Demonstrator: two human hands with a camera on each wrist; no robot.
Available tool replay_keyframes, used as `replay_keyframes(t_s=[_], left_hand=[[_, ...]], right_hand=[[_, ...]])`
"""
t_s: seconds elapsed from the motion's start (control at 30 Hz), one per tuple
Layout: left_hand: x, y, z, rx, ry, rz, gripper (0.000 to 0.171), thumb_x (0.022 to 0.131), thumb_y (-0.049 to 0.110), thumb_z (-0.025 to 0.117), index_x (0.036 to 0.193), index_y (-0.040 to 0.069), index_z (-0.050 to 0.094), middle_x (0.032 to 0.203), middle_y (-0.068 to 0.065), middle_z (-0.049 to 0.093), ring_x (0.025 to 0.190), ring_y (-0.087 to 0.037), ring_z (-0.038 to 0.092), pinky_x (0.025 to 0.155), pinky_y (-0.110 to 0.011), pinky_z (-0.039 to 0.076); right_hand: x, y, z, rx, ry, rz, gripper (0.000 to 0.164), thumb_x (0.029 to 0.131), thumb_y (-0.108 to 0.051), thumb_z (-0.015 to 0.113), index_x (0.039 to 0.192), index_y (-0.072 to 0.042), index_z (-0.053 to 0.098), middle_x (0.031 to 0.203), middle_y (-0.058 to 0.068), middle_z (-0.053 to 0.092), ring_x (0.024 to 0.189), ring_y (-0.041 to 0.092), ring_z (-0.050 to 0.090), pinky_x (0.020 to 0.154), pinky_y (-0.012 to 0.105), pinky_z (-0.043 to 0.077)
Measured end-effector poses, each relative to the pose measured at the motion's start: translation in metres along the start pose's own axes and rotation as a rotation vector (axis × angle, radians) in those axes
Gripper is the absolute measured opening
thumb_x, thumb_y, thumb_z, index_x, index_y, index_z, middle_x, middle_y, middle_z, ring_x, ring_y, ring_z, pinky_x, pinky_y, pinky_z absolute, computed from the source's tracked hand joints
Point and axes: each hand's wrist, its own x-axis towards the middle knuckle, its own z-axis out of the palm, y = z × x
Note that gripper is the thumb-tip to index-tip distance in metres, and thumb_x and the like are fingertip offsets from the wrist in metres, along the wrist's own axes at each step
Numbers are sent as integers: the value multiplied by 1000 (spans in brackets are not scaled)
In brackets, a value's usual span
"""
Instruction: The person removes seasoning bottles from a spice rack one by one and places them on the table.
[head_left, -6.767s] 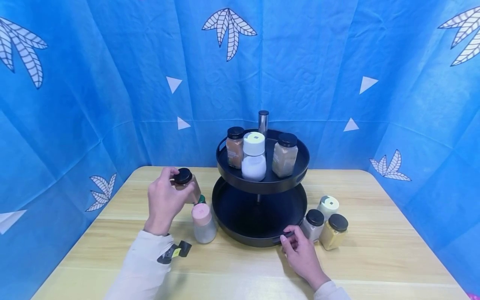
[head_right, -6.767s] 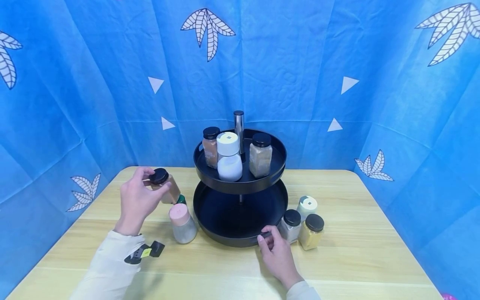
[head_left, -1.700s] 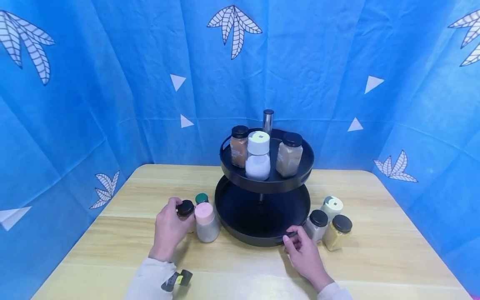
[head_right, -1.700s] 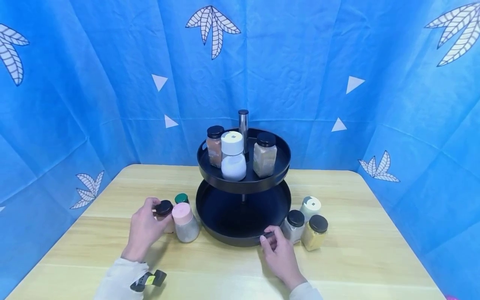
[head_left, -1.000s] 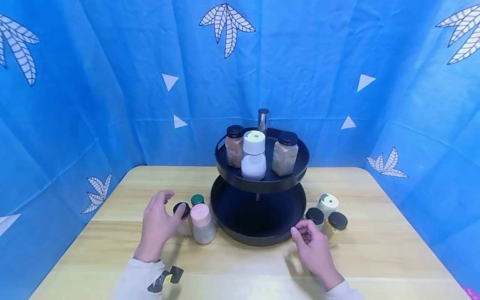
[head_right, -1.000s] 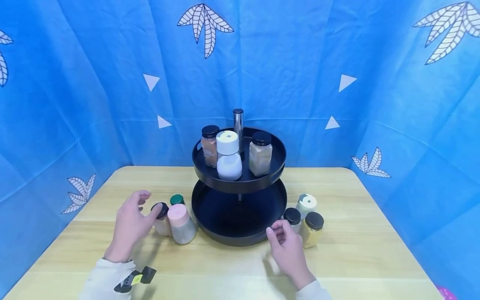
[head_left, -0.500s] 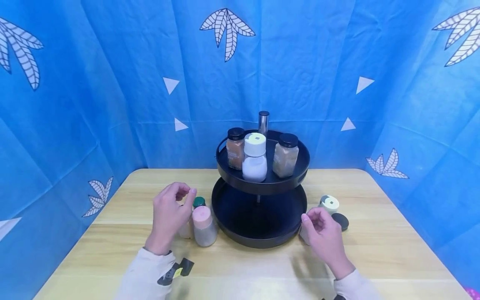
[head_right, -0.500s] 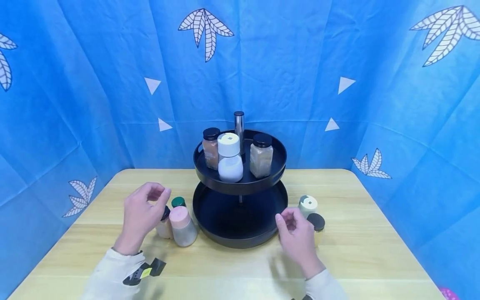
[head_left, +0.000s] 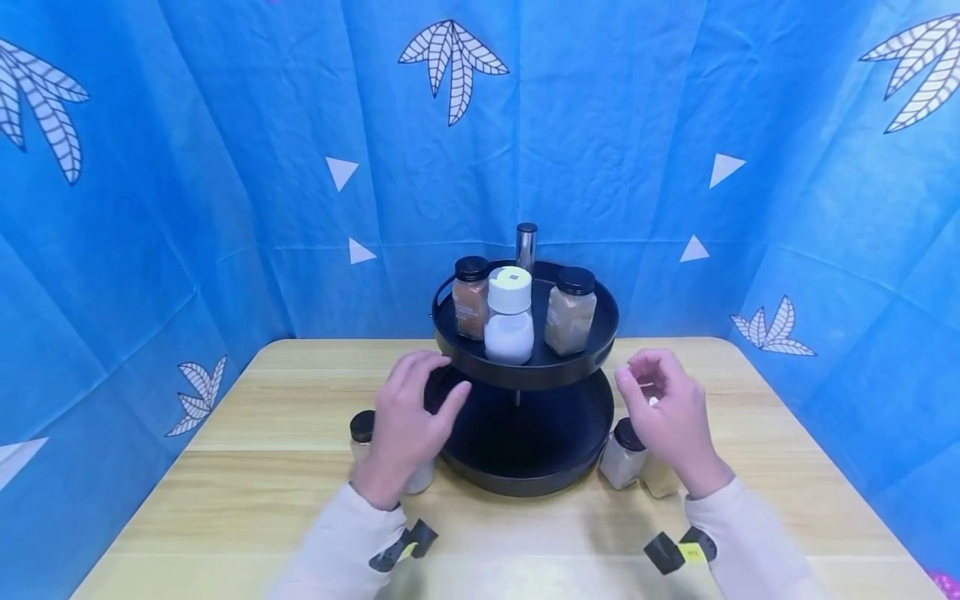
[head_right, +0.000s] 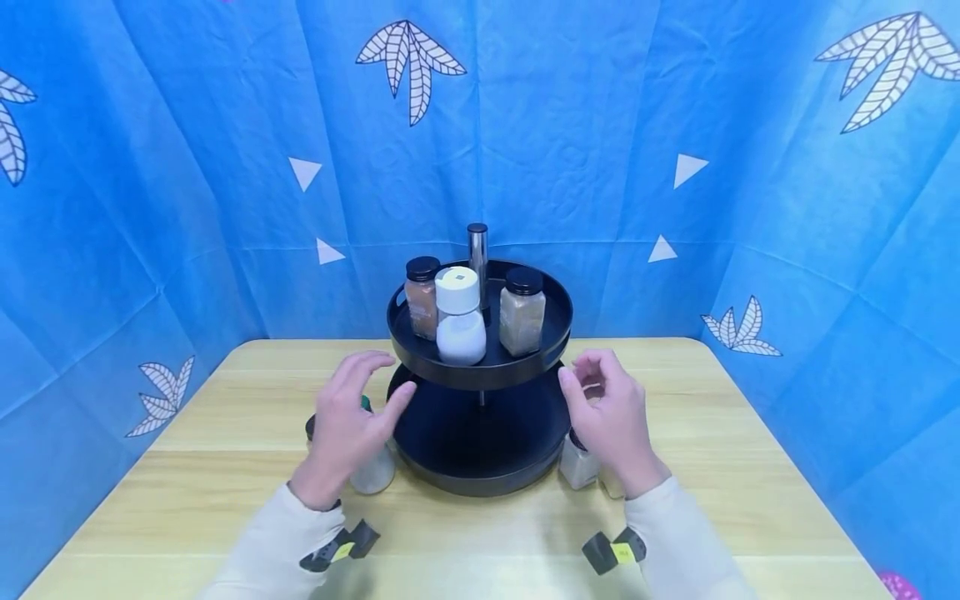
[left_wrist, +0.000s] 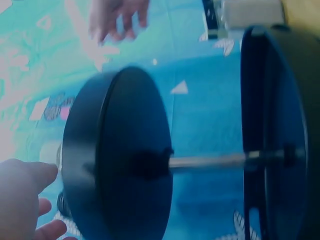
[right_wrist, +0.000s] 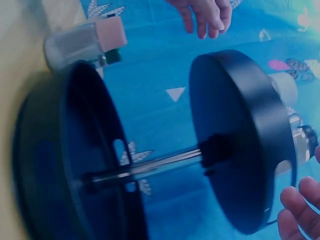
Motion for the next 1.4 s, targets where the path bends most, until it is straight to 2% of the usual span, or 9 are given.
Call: replay_keyframes(t_s=[0.17,0.27,0.4,0.5,0.67,0.8,1.13,1.4], left_hand=[[3,19,10,-2,-42,16,37,81,27,75,109,6,65,115,-15,62,108,-26,57,90,-45,54],[8,26,16,4,-33,35,37,81,29,75,108,5,66,116,-15,62,109,-27,55,91,-45,53],[13,32,24,26,0,50,37,80,30,76,104,4,67,113,-15,64,108,-28,55,92,-48,50],[16,33,29,40,9,51,36,79,32,76,101,5,68,108,-14,67,105,-27,57,93,-50,49],[17,32,37,46,-8,51,30,82,32,74,96,6,69,99,-10,69,104,-27,56,94,-53,45],[17,33,39,61,-40,36,27,84,32,71,95,7,68,98,-9,70,107,-27,54,97,-55,43],[15,36,37,75,-64,11,25,86,31,69,95,7,67,98,-9,70,112,-28,55,103,-50,42],[13,35,40,82,-56,23,28,86,30,69,97,4,66,101,-12,70,115,-31,54,105,-51,41]], right_hand=[[22,-10,-1,-19,9,-103,16,82,-2,67,95,1,58,77,10,66,67,13,62,65,4,47],[34,-14,1,-31,-9,-132,17,83,-4,66,97,2,57,77,9,64,69,18,63,63,17,54],[49,-16,5,-51,-42,-123,19,86,-8,64,99,1,55,79,12,63,73,23,62,61,45,57],[58,-16,10,-50,-61,-87,24,87,-12,63,104,2,52,83,16,64,77,27,62,66,53,56],[68,-17,19,-58,-113,-2,36,88,-19,64,113,1,47,95,20,62,87,32,60,78,53,54],[72,-16,25,-95,-172,31,45,89,-24,63,120,1,43,102,22,60,92,35,58,84,54,51],[77,-19,33,-201,-306,88,69,87,-38,64,134,4,33,118,28,58,103,39,55,85,57,49],[80,-22,36,-254,-357,126,82,85,-46,65,140,0,25,118,27,59,105,41,58,85,58,51]])
